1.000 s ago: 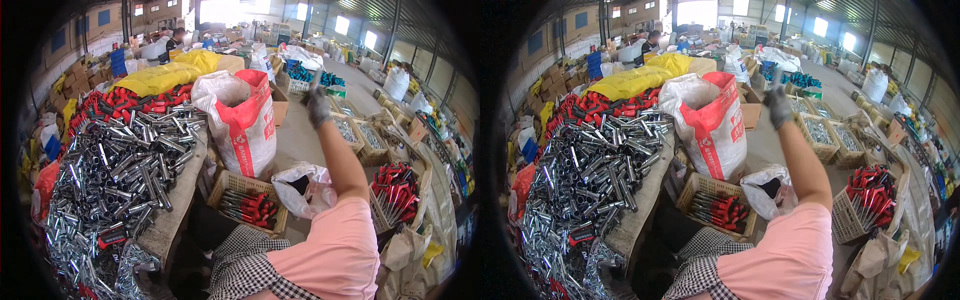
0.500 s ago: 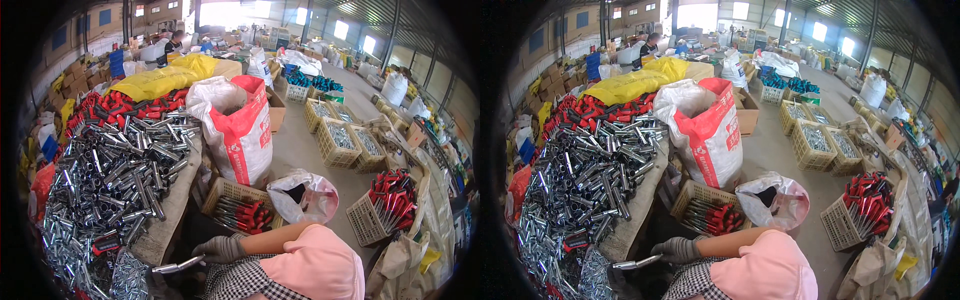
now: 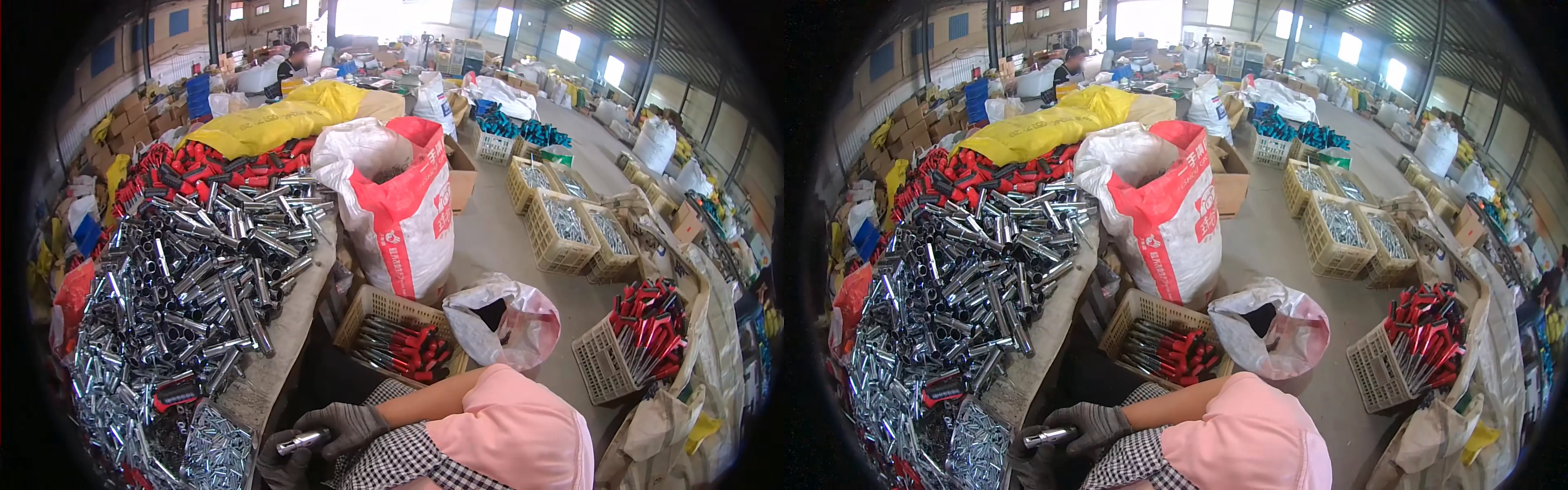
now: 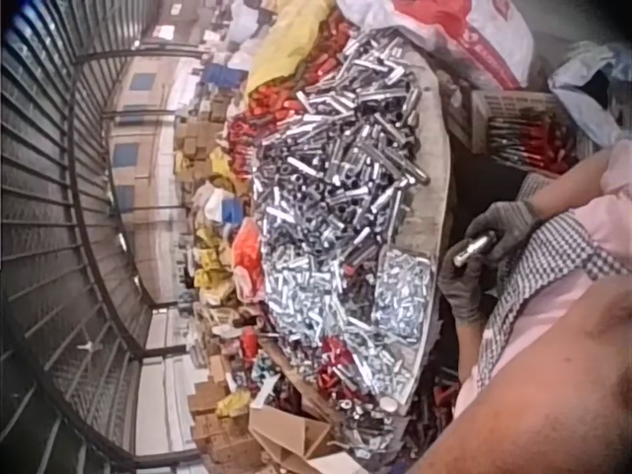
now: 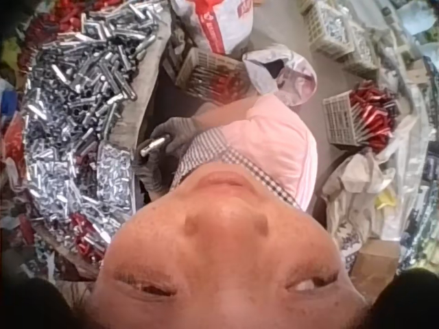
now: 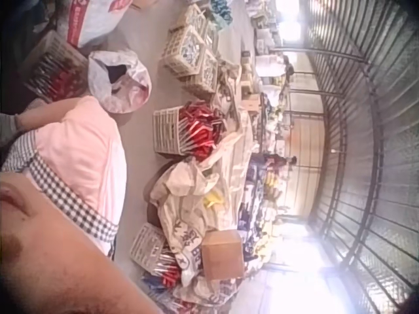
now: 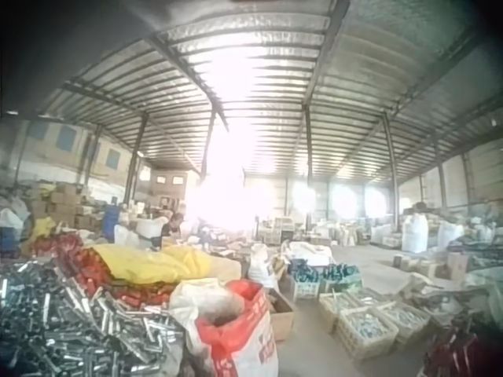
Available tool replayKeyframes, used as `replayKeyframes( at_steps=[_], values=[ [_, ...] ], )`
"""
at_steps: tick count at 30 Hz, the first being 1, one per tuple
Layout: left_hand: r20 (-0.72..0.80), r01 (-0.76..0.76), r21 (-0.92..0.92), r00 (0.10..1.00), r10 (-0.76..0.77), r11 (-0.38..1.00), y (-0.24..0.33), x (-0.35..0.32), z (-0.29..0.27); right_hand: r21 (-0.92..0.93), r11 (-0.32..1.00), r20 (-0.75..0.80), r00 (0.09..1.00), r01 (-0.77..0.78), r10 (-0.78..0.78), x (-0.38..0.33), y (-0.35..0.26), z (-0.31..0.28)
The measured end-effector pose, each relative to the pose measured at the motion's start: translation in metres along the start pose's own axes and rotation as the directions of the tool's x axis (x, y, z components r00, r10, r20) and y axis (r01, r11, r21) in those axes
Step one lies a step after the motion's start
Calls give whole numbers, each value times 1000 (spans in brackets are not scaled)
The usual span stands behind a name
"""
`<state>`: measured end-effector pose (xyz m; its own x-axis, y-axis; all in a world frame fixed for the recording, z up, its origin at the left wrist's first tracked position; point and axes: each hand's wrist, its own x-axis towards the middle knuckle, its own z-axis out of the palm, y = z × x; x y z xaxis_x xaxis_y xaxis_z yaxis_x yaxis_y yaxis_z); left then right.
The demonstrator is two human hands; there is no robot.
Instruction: Assembling red plastic handles onto metallic cylindrical parts at a manual factory workstation.
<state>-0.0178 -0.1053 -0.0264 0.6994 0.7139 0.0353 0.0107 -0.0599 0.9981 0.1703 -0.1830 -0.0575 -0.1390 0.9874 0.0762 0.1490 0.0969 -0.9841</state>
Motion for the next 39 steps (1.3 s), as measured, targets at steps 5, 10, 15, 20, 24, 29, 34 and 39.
replayKeyframes(
  at_steps=[5, 10, 15, 20, 24, 29, 34, 39],
  values=[
    [36, -43, 194, 999, 37, 980, 13, 1, -2, 3, 996, -20, 996, 89, -89, 10, 9, 8],
    [34, -101, 160, 995, 97, 982, 1, 1, -7, -10, 990, -8, 990, 142, -142, 17, 19, 11],
    [-49, -115, 214, 991, 128, 970, -2, 5, -11, 42, 993, -2, 993, 114, -114, 13, 16, 10],
    [-191, -152, 249, 960, 203, 956, -22, 4, -26, -2, 998, 110, 992, 66, -65, 11, 25, 7],
    [-285, -41, 265, 951, 119, 963, -17, 6, -18, -175, 984, 121, 993, 31, -10, 12, 18, -5],
    [-423, 59, 377, 899, 115, 924, -9, 3, -24, -268, 960, 172, 984, 86, -41, 30, 4, -1],
    [-434, 197, 269, 898, -63, 943, 1, -13, -37, -400, 902, 213, 974, 160, -78, 47, 1, 13],
    [-207, -38, 511, 964, 166, 859, 2, -16, -47, -368, 842, 339, 900, 395, -274, 69, 1, 16]
  ],
)
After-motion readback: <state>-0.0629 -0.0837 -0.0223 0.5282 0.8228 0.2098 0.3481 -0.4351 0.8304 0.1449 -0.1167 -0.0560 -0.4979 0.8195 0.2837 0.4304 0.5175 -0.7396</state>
